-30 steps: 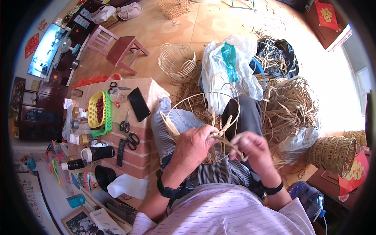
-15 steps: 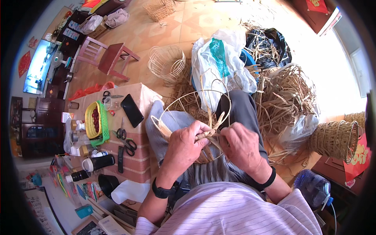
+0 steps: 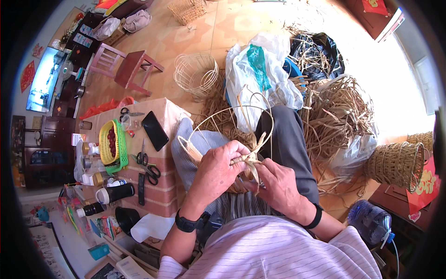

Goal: Weaving a basket frame using thin bamboo or wicker strips.

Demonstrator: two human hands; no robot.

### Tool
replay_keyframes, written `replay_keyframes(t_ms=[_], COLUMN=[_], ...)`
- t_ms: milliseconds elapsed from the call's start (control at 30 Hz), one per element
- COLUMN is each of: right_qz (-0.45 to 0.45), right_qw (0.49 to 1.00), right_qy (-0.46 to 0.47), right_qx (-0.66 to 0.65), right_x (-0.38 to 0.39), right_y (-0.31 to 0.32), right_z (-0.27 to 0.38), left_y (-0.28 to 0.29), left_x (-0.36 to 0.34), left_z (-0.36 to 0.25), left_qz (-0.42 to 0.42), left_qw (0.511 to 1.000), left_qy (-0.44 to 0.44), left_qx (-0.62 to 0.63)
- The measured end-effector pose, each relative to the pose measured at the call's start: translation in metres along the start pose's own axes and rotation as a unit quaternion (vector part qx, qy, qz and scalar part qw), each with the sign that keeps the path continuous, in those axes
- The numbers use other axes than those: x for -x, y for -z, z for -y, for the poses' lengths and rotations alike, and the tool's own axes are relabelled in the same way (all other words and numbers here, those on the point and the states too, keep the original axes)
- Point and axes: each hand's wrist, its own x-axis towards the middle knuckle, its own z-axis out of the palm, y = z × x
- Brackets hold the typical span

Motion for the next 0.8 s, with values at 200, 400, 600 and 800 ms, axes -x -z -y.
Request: replay_keyframes(t_ms=[200,400,600,800], right_qz=[-0.003,0.060,0.103,0.107], right_qw=[1.000,0.998,0.994,0.992], right_qy=[-0.005,0.019,0.018,0.057], right_qx=[-0.002,0.010,-0.027,0.032], right_x=[0.001,0.013,0.028,0.024], right_y=[-0.001,-0.012,-0.007,-0.012], right_z=[-0.008,-0.015,-0.028,-0.024], left_y=[-0.004,-0.023,-0.021,-0.001], left_x=[0.010,0.016,0.005,-0.013], left_z=[-0.003,0.013,0.012,0.000], left_qz=[-0.042,-0.162,-0.202,-0.200], left_qw=[0.992,0.951,0.937,0.962], left_qy=[-0.074,-0.197,-0.192,-0.130], left_qx=[-0.095,-0.176,-0.213,-0.136])
